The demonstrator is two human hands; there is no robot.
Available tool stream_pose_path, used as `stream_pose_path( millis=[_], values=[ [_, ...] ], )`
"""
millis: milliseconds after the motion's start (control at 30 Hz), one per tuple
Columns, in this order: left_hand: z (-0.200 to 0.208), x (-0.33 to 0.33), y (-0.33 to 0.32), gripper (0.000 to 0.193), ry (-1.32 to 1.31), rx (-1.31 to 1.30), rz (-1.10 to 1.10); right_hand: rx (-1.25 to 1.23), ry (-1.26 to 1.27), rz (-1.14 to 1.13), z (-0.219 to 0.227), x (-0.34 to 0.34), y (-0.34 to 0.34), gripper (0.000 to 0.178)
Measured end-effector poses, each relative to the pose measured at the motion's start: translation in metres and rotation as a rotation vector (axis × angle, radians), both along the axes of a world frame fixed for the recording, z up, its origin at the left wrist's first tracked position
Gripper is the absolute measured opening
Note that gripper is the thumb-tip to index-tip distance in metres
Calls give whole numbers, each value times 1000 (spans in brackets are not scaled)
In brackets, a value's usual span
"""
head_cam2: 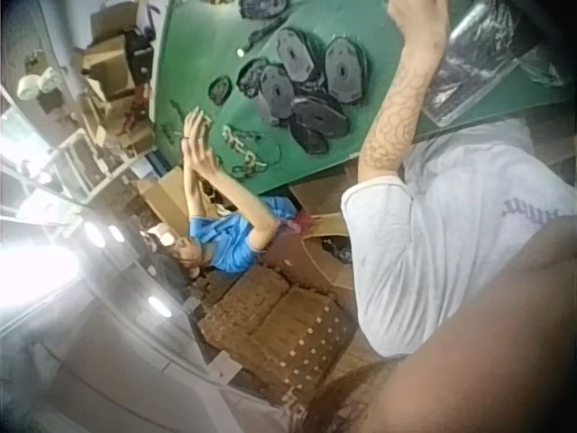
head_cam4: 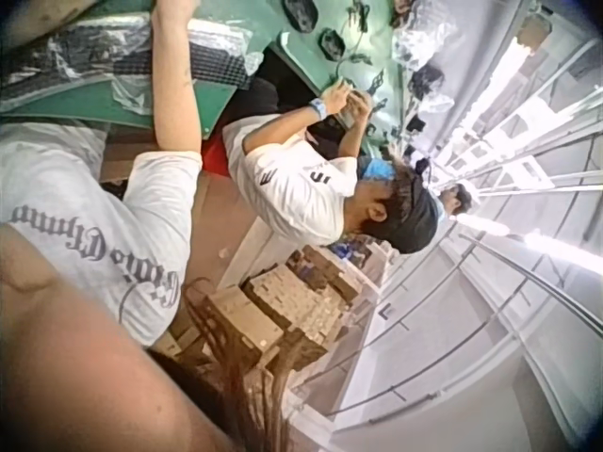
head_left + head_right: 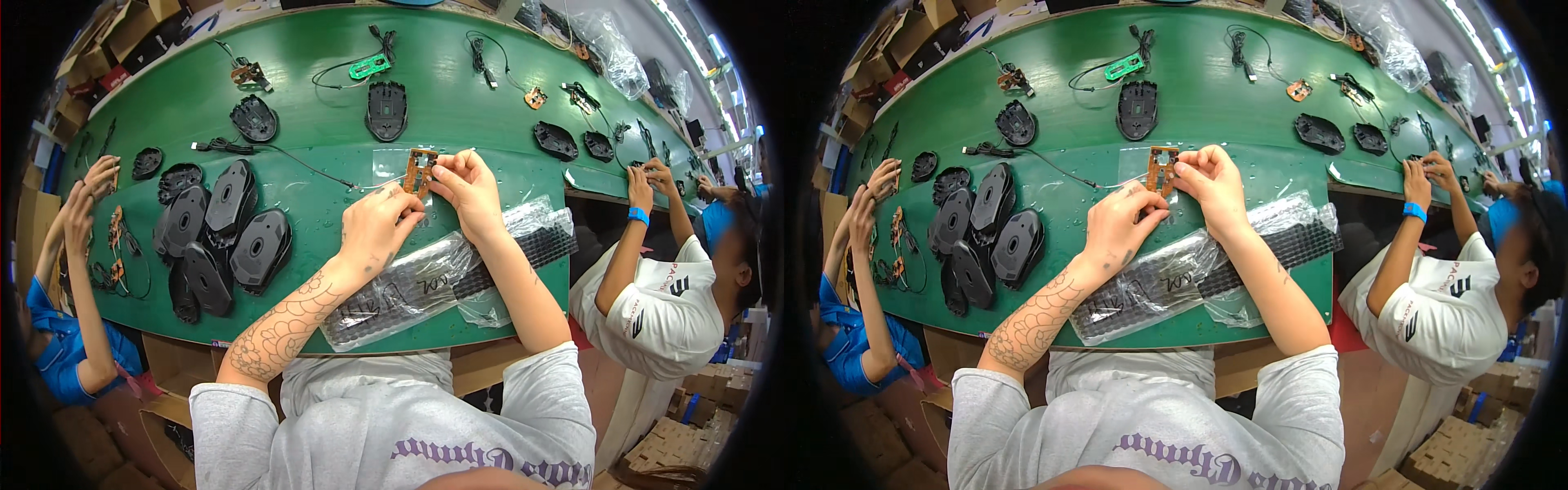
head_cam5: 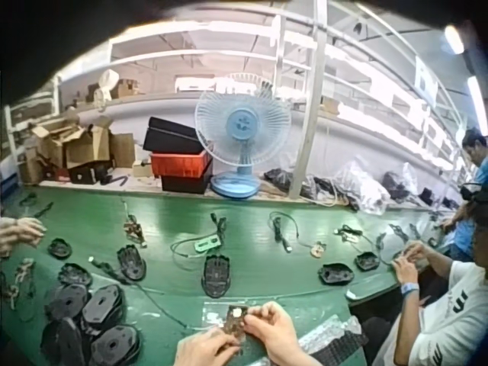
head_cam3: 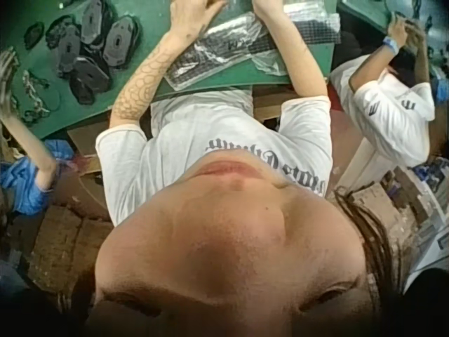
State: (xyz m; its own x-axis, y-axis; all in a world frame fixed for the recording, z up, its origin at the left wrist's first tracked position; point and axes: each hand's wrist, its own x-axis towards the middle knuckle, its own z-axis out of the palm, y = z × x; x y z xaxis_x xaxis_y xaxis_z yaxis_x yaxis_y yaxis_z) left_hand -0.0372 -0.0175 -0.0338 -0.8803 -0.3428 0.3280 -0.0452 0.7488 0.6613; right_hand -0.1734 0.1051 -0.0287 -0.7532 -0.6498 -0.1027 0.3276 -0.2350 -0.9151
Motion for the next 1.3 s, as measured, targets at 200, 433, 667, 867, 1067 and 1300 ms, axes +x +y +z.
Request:
stream_pose_path(
  millis=[200, 433, 667, 867, 1067, 1300],
  values=[
    [-5, -2, 0, 9, 105, -138, -13, 4, -9, -19, 0, 0, -2, 26],
    [0, -2, 4, 10, 216, -423, -32, 19, 21, -33, 0, 4, -3, 26],
    [1, 1, -2, 12, 260, -159, -96, 29, 87, -12, -4, 6, -5, 25],
    [13, 7, -13, 15, 237, 494, 71, 28, 128, 52, -6, 3, -2, 28],
    [6, 2, -20, 17, 223, 629, 169, 22, 189, 86, -11, 4, -3, 30],
    [3, -1, -22, 18, 242, 639, 170, 34, 212, 81, -7, 5, -2, 33]
  ],
)
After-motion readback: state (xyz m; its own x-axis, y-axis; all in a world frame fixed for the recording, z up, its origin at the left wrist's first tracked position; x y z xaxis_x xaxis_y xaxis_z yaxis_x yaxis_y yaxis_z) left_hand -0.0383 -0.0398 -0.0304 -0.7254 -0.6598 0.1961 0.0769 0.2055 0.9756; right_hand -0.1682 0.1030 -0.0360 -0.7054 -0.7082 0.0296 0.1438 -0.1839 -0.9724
